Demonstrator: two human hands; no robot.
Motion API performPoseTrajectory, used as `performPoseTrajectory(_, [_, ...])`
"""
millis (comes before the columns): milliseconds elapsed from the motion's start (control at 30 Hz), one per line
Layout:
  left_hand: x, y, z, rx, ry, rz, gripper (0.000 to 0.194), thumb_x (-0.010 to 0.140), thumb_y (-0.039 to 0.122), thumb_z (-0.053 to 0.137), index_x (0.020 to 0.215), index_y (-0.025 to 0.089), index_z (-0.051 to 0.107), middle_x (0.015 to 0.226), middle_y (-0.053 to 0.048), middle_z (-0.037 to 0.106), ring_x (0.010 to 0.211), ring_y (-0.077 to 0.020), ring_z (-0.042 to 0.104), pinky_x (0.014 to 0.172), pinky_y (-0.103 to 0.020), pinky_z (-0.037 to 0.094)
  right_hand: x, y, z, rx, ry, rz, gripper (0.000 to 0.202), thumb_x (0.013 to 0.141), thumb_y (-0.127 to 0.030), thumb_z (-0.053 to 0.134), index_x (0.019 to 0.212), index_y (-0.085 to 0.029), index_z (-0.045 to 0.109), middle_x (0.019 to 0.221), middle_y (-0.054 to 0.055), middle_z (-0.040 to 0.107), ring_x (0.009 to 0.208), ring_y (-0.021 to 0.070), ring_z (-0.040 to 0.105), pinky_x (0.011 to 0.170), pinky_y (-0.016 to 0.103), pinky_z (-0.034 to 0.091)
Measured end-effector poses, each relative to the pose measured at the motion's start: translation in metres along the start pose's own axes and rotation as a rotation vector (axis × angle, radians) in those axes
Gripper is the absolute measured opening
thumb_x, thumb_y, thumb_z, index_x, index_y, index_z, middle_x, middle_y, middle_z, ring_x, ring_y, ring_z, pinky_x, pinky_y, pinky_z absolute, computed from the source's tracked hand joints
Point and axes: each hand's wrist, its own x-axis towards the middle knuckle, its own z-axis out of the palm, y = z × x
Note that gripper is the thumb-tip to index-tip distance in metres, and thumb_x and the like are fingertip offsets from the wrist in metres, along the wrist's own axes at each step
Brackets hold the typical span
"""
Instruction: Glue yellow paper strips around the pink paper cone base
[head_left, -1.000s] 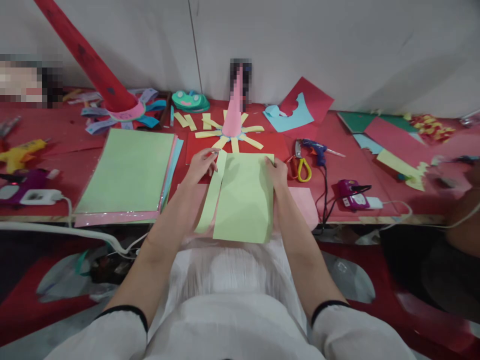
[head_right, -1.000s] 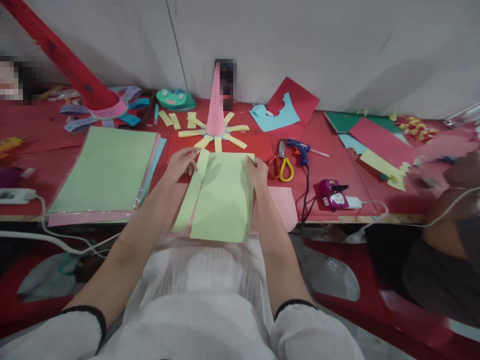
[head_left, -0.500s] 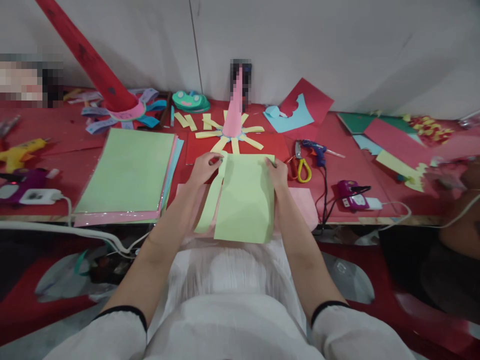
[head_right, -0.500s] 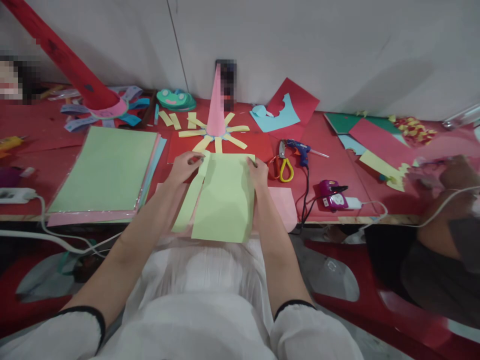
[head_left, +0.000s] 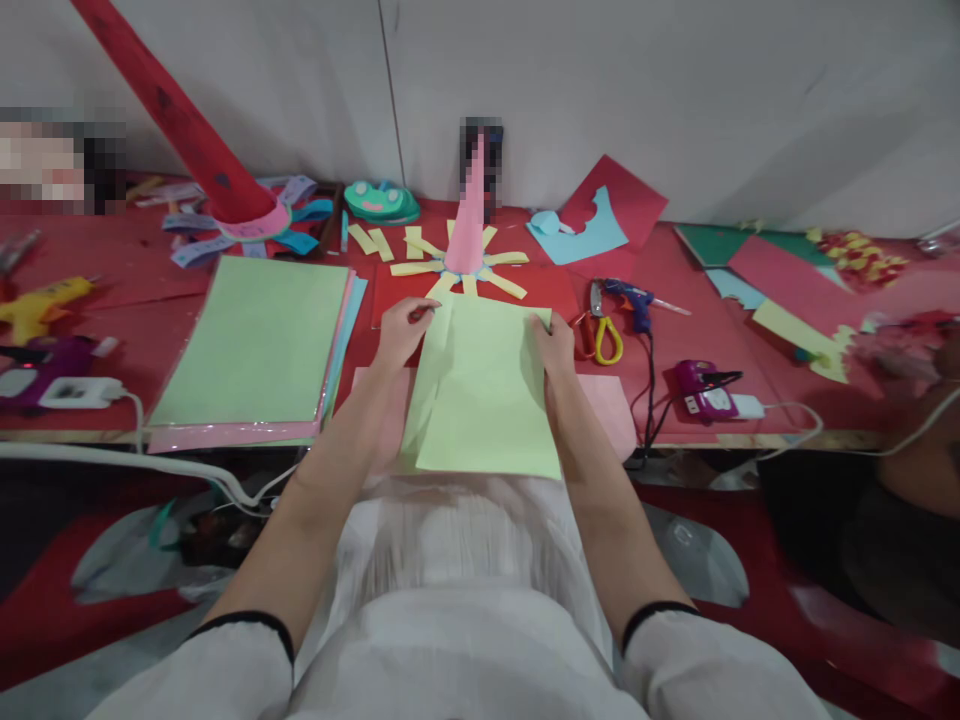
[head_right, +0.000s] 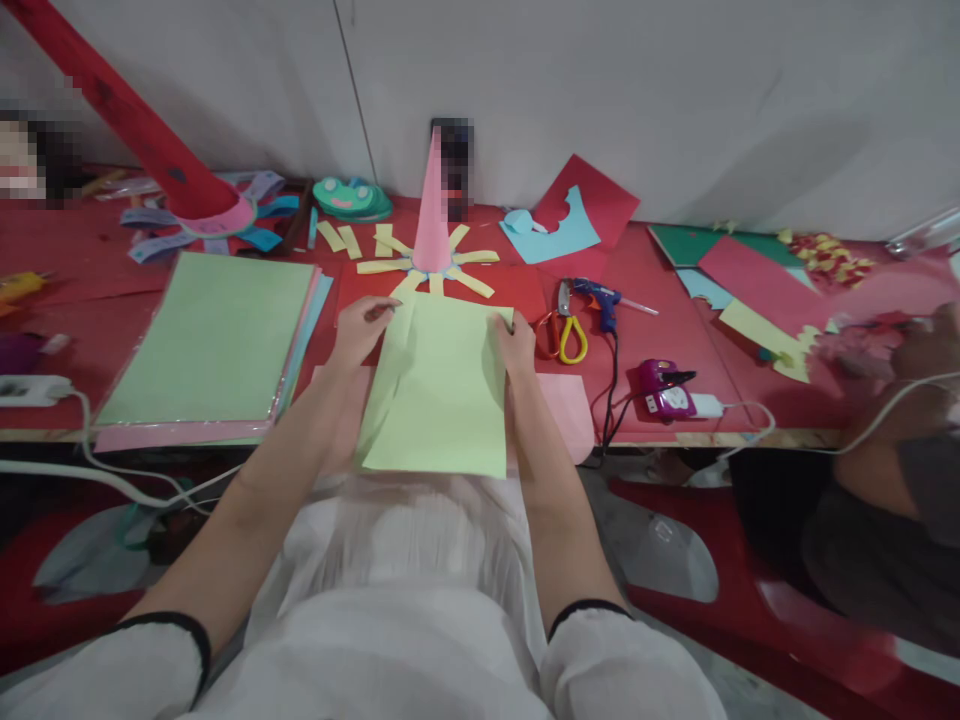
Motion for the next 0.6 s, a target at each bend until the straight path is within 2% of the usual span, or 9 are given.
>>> performPoseTrajectory(100, [0.0012,-0.0038,-0.0012,0.068,0.064,-0.030,0.021,0.077,0.014,0.052,0.088,0.019,0.069,0.094,-0.002,0.071,0.081,-0.0121,0.063,0.080,-0.024,0.049,-0.0020,0.0007,0.0005,0.096,-0.038,-0.017,0.035,0.077,-0.048,0.054,0.094,-0.019,0.060,0.065,-0.001,0.056,0.061,0.0133,0.048,0.062,0.027,0.040])
performPoseTrajectory(167, [0.0008,-0.0059,-0.0012,0.136,0.068,-0.051,0.021,0.077,0.014,0.053,0.087,0.020,0.070,0.093,-0.002,0.071,0.081,-0.0130,0.063,0.081,-0.025,0.048,-0.0028,0.0025,0.0017,0.125,-0.055,-0.038,0.037,0.076,-0.047,0.054,0.098,-0.019,0.060,0.064,-0.002,0.056,0.061,0.0130,0.048,0.063,0.027,0.040])
performPoseTrajectory(333, [-0.0015,-0.0071,0.0004,0.268,-0.021,-0.075,0.023,0.076,0.014,0.052,0.089,0.021,0.070,0.094,-0.003,0.070,0.081,-0.0149,0.063,0.080,-0.027,0.047,-0.0031,0.0042,0.0038,0.138,-0.078,-0.044,0.034,0.074,-0.044,0.055,0.092,-0.017,0.062,0.064,-0.001,0.056,0.062,0.0129,0.049,0.063,0.027,0.040])
performPoseTrajectory(500, [-0.0040,-0.0021,-0.0010,0.264,-0.028,-0.089,0.022,0.077,0.015,0.050,0.087,0.020,0.069,0.095,-0.003,0.070,0.087,-0.0159,0.063,0.082,-0.027,0.047,-0.0037,-0.0015,0.0024,0.204,-0.139,-0.082,0.028,0.071,-0.039,0.055,0.084,-0.017,0.064,0.076,0.002,0.063,0.070,0.0151,0.055,0.067,0.028,0.043])
performPoseTrajectory(600, [-0.0051,-0.0007,-0.0018,0.245,-0.038,-0.099,0.020,0.076,0.016,0.051,0.085,0.021,0.069,0.094,-0.003,0.070,0.087,-0.0169,0.063,0.079,-0.028,0.048,-0.0033,-0.0042,0.0007,0.226,-0.188,-0.095,0.024,0.069,-0.035,0.056,0.083,-0.018,0.066,0.084,0.003,0.067,0.079,0.0179,0.059,0.075,0.031,0.045])
